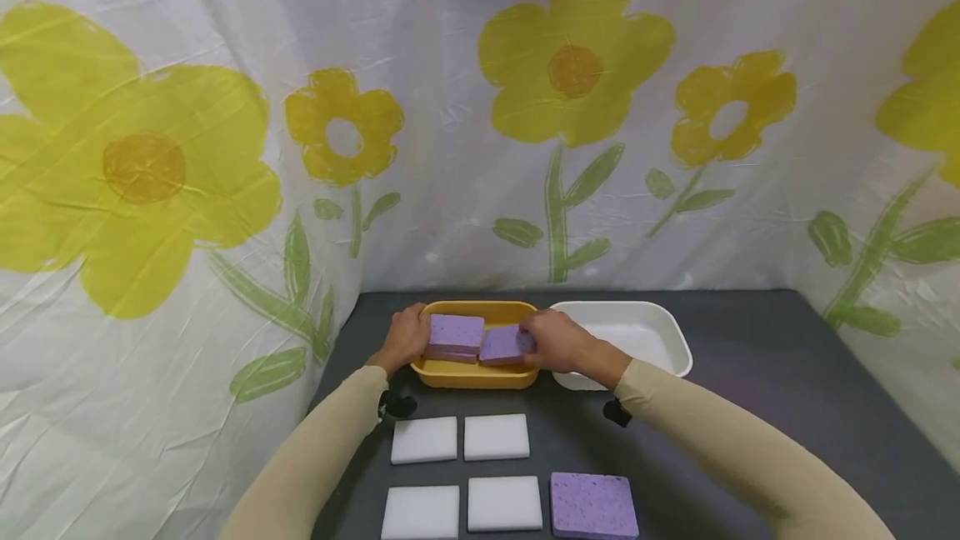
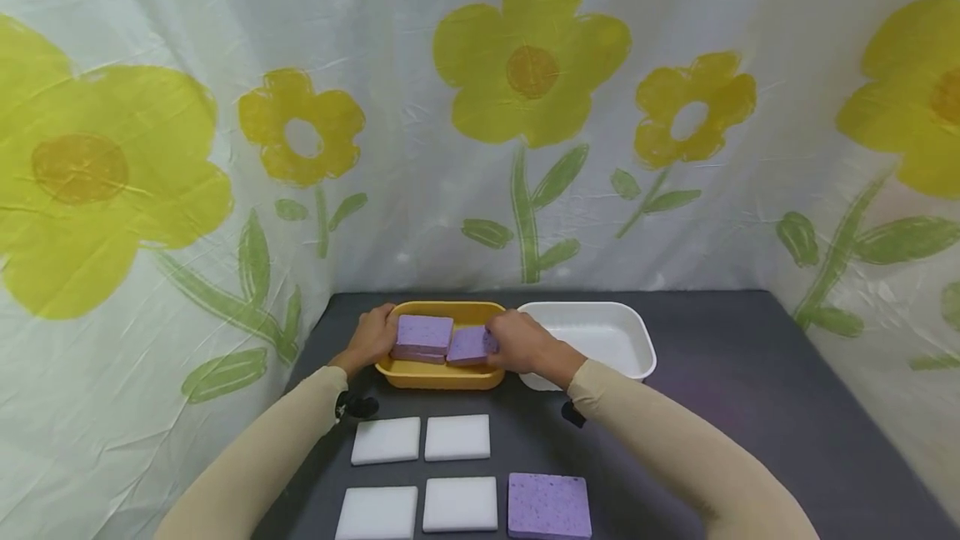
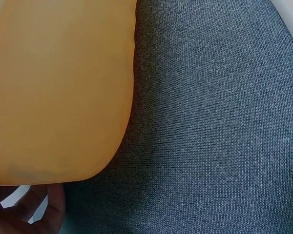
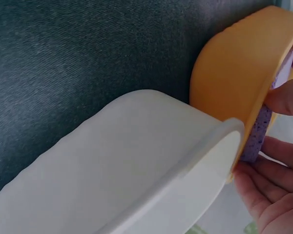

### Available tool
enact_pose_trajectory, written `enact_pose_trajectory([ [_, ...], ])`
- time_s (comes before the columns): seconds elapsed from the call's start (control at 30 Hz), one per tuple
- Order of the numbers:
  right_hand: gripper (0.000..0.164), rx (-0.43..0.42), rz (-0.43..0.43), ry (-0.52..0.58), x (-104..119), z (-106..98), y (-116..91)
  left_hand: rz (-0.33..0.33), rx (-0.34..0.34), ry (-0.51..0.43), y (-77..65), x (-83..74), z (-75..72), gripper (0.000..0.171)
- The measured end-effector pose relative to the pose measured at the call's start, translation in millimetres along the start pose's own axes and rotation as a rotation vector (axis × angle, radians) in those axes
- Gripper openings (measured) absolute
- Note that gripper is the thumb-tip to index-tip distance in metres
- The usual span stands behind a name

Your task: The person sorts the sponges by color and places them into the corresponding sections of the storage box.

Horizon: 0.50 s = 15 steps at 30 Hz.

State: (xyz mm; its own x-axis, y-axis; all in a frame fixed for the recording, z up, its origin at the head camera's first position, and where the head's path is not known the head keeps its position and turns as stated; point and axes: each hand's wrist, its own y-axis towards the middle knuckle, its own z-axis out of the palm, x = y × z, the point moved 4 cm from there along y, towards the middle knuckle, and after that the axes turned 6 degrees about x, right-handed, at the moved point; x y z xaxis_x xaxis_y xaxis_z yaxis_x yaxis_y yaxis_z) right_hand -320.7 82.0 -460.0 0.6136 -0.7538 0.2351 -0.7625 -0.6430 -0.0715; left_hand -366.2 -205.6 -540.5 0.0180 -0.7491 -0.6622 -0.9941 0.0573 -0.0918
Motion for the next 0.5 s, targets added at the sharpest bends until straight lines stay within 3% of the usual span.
enact_pose_trajectory([
  [0.2,0.03,0.019,0.004,-0.031,-0.7,7.7,10.5,0.01,0.003,0.004,1.1,-0.5,-0.9,0.049],
  [0.5,0.029,0.015,-0.004,-0.165,-1.8,15.3,20.5,-0.002,0.004,0.004,-2.0,-4.0,-1.9,0.05],
])
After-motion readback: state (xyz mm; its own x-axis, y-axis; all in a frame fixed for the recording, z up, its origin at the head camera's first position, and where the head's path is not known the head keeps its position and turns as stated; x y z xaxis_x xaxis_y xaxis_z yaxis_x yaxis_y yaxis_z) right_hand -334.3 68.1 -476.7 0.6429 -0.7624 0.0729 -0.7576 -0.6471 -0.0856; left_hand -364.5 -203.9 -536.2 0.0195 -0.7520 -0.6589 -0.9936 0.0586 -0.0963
